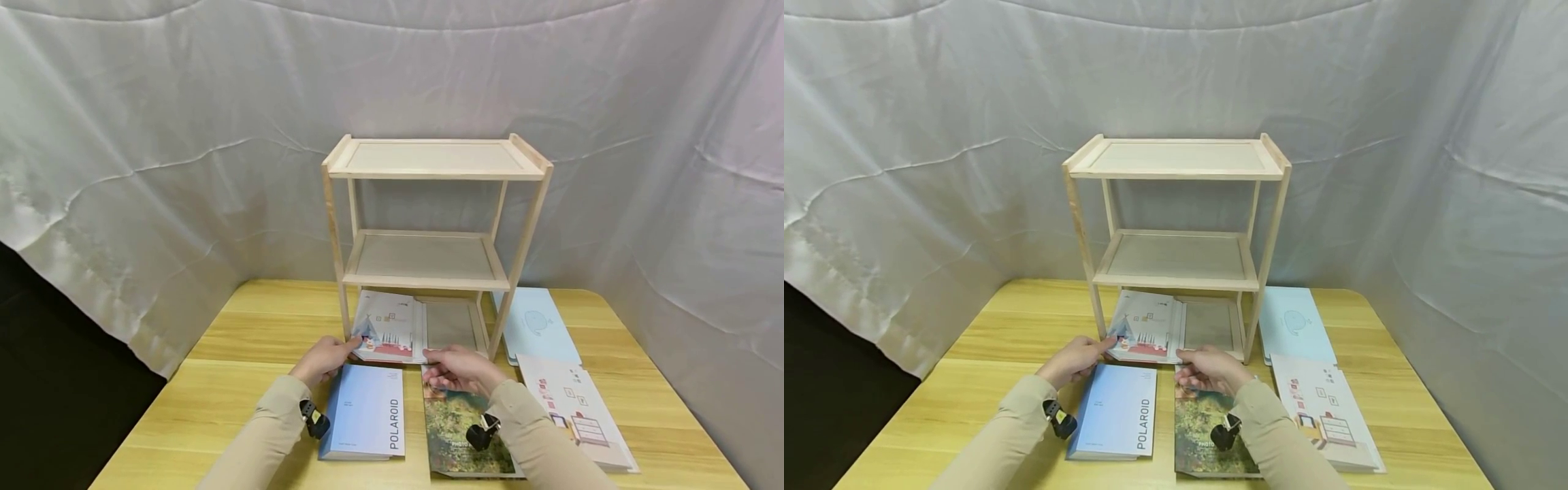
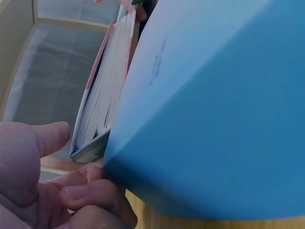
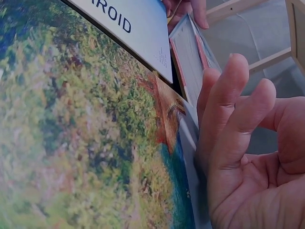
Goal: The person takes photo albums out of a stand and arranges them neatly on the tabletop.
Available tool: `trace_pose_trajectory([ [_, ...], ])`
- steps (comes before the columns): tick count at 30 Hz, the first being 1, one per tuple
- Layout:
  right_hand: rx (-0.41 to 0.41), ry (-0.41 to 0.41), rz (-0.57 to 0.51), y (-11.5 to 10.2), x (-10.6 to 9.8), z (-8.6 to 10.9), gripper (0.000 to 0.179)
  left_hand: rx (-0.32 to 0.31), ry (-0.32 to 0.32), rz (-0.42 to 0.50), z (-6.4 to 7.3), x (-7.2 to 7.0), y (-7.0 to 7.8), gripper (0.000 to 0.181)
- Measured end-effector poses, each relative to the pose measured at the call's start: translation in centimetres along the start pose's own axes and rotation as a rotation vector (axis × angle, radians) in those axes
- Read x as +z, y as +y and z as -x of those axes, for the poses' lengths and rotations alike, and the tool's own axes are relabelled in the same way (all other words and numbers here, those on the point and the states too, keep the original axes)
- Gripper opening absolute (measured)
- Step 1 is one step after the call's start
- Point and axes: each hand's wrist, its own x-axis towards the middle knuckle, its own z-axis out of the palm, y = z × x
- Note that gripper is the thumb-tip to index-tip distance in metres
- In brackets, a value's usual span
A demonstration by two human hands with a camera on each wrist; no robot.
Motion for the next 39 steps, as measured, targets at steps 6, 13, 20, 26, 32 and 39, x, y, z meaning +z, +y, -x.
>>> trace_pose_trajectory([
  [6,-0.014,0.001,0.014,0.0,0.0,0.0,0.055,-0.005,0.005,0.006,0.0,0.4,0.1,0.052],
  [13,-0.008,-0.005,0.013,-0.1,0.1,0.0,0.054,-0.012,0.008,-0.008,0.0,0.7,0.3,0.051],
  [20,-0.008,-0.001,0.01,-0.2,0.2,0.1,0.054,0.0,0.004,-0.013,0.0,0.6,0.4,0.049],
  [26,-0.012,-0.004,0.0,-0.3,0.1,0.0,0.055,0.016,0.009,-0.008,0.2,0.7,1.0,0.049],
  [32,-0.015,0.01,-0.01,-0.2,0.1,-0.2,0.059,0.045,0.013,-0.013,0.5,0.8,1.6,0.047],
  [39,-0.026,0.017,-0.005,-0.1,0.2,-0.3,0.057,0.064,0.002,-0.045,1.1,0.9,2.2,0.051],
])
